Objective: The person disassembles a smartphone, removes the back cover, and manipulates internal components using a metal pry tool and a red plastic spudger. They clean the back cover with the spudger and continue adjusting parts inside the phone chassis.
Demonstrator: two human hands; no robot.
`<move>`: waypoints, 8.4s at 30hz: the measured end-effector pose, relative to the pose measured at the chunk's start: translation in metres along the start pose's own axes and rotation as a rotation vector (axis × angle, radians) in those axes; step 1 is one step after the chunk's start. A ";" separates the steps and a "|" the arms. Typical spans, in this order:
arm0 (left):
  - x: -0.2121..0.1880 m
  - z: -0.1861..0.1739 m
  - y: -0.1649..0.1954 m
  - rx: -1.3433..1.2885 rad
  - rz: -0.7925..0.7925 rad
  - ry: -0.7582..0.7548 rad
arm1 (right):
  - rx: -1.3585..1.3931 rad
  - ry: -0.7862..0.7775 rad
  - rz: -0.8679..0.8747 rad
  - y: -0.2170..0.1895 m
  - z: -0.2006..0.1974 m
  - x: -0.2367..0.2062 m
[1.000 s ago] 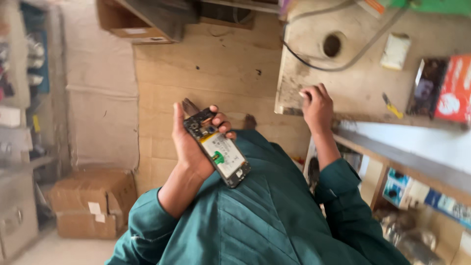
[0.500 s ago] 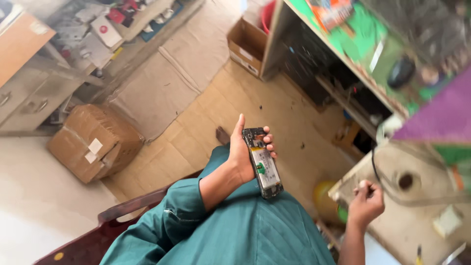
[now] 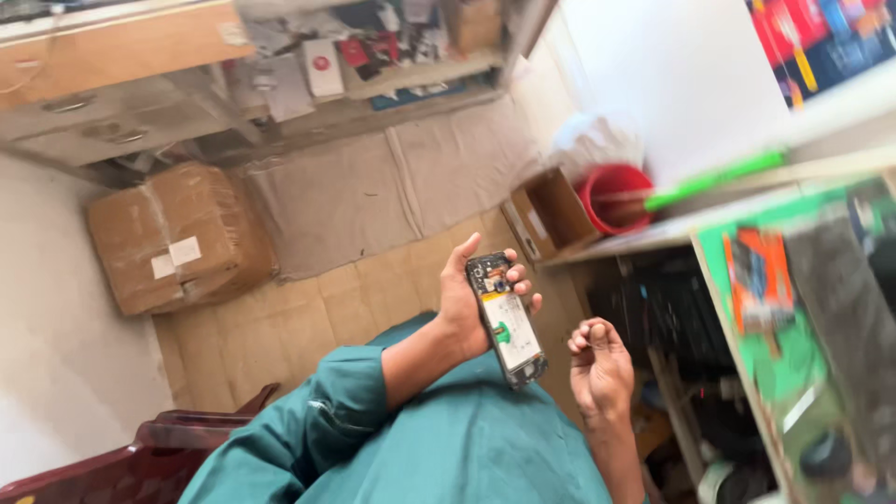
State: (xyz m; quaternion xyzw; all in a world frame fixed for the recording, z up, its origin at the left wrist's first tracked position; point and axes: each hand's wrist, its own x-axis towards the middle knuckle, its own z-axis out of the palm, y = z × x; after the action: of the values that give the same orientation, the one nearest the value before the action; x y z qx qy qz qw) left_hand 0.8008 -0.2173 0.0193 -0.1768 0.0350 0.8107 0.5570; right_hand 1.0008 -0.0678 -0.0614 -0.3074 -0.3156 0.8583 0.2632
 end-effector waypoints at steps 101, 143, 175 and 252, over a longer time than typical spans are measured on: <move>0.654 0.250 0.681 2.574 0.798 0.685 | -0.380 -0.246 0.413 -0.039 0.482 0.908; 0.508 0.333 0.687 1.474 1.363 0.391 | -0.584 -0.640 0.273 -0.032 0.619 0.876; 0.486 0.326 0.685 1.398 1.273 0.145 | -0.837 -0.896 0.352 -0.061 0.669 0.826; 0.460 0.285 0.678 1.253 1.457 0.561 | -1.496 -1.009 -0.290 -0.046 0.675 0.781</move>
State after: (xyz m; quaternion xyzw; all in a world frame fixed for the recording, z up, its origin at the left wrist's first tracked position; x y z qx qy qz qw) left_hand -0.0366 0.0089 0.0406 0.0283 0.6859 0.7186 -0.1114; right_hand 0.0193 0.2106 0.1019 0.0565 -0.9028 0.4208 -0.0686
